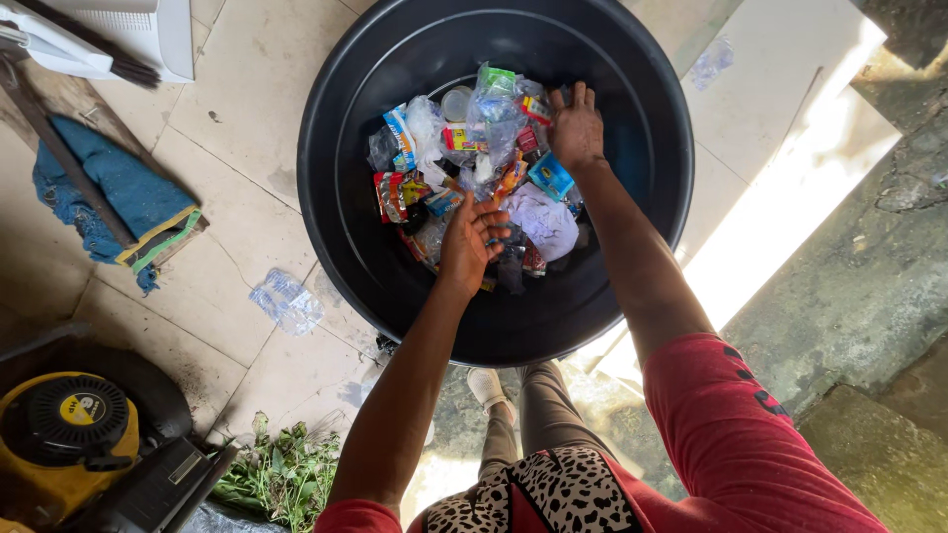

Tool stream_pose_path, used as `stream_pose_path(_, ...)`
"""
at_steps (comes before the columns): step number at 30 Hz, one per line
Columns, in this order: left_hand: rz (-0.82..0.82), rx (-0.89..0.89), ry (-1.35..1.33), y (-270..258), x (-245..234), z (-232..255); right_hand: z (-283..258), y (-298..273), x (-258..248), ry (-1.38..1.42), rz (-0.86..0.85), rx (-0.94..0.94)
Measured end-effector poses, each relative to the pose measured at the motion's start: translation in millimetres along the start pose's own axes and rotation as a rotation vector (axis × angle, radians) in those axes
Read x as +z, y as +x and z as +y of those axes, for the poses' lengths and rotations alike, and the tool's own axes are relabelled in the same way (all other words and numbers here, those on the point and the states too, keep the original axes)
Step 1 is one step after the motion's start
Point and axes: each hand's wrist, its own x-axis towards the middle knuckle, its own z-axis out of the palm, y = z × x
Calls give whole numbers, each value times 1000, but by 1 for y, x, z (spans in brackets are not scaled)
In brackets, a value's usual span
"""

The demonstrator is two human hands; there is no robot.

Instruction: The person picks up several plastic wrappers, containers, and a bottle from a black bin and places them into plastic bags by hand.

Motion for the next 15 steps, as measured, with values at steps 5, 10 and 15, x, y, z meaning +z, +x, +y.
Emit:
stream_pose_path(5,34,-22,-20,-2,-27,-13,3,-5,32,246,18,55)
stream_pose_path(10,26,-59,21,3,-21,-14,-1,-27,-2,603,172,273)
stream_pose_path(15,-23,35,246,-8,20,8,-25,-85,-104,1303,100,341)
